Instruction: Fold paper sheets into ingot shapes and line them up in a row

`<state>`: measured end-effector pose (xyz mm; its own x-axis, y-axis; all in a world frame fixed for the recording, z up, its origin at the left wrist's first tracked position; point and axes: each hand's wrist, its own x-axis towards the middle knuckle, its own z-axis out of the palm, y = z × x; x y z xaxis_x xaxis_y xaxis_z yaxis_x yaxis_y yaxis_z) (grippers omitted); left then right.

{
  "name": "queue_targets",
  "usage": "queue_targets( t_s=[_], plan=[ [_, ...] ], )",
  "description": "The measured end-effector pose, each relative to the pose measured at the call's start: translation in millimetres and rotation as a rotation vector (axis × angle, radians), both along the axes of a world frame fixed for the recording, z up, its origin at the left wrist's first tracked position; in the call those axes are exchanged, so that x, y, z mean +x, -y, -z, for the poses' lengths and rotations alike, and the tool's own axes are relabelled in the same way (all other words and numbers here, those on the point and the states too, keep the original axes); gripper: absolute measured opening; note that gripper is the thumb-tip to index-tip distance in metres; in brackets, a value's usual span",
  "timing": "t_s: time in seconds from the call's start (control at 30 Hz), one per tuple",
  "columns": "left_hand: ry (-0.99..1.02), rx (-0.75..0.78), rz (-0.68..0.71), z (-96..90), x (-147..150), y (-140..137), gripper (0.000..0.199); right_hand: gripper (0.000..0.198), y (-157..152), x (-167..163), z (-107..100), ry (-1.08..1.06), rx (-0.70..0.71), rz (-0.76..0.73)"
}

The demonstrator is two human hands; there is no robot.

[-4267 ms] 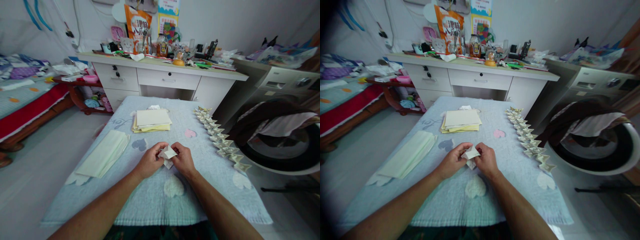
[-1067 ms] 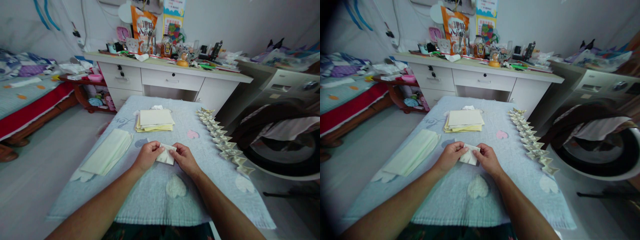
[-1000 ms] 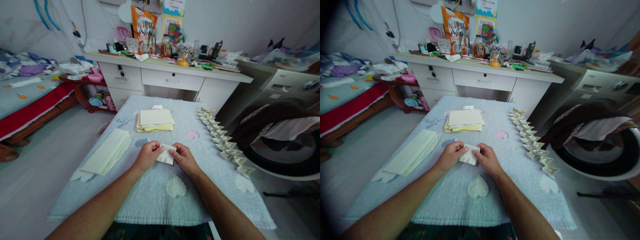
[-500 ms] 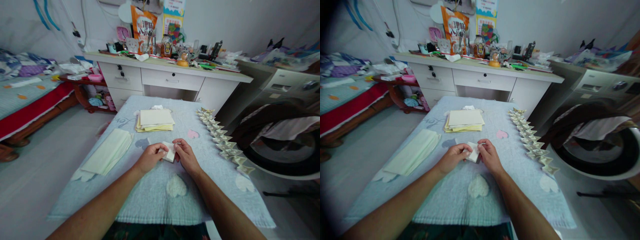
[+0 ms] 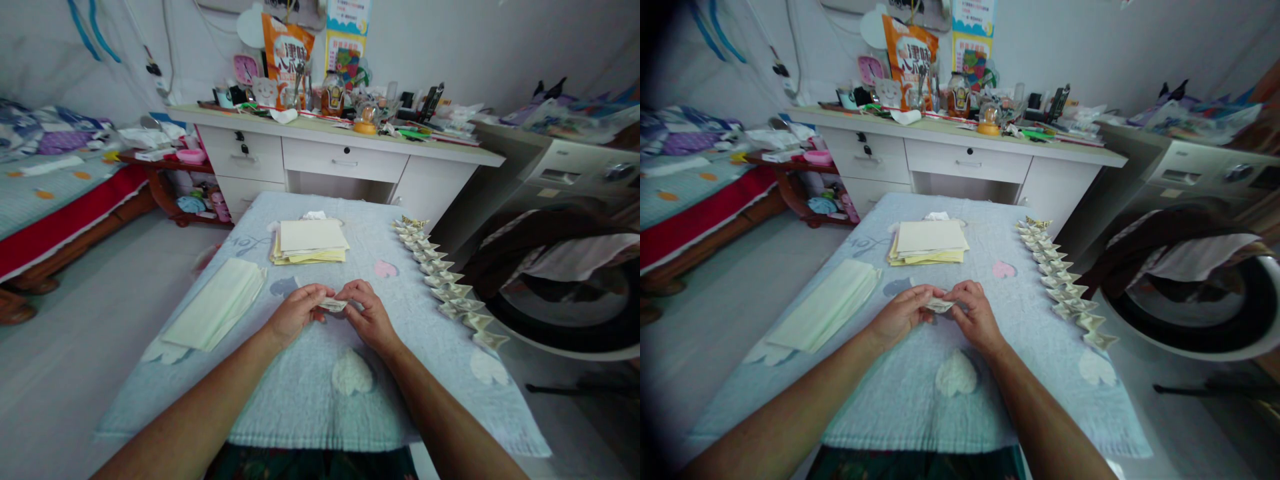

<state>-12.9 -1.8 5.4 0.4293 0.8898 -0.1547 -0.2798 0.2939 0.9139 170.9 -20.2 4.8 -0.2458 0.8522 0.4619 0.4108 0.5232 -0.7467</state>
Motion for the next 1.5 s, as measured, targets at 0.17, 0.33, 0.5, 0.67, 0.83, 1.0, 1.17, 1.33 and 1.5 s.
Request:
queue_targets(
  t_s=[0.17, 0.33, 0.5, 0.67, 0.83, 1.0, 1.17, 1.33, 1.5],
  plan=[
    [-0.238, 0.344, -0.007, -2.4, -3.7, 3.9, 0.046, 0.01, -1.6, 1.4, -2.0, -0.012, -0.008, 0.06],
    [-0.513, 0.637, -0.12, -4.2, -1.9, 3.8, 0.032, 0.01, -0.8, -1.4, -0.2, -0.009, -0.056, 0.039],
    [-0.52, 0.592, -0.129, -3.6, -0.8, 2.1, 0.02, 0.009, 1.7, -3.9, -0.3, -0.058, -0.147, -0.018],
    [-0.519, 0.557, -0.105, -5.4, 0.2, 4.5, 0.019, 0.017, 2.7, -4.0, -3.5, -0.202, -0.305, -0.05],
    [-0.485, 0.549, -0.08, -8.0, 3.0, 6.5, 0.018, 0.021, 1.7, -3.2, -2.4, -0.2, -0.313, -0.021],
    [-0.463, 0.515, -0.083, -6.5, 3.8, 5.3, 0.019, 0.021, 2.4, -4.2, -2.5, -0.197, -0.318, -0.034],
    [-0.457, 0.504, -0.081, -3.6, 4.9, 4.1, 0.018, 0.019, 1.8, -5.0, -0.5, -0.261, -0.35, -0.055],
    [-0.432, 0.492, -0.07, -2.5, 6.1, 4.7, 0.018, 0.019, 1.2, -3.6, -0.2, -0.269, -0.328, -0.063],
    [-0.422, 0.503, -0.092, -1.8, 4.0, 4.2, 0.018, 0.015, 1.5, -4.9, -2.5, -0.275, -0.307, -0.086]
  ],
)
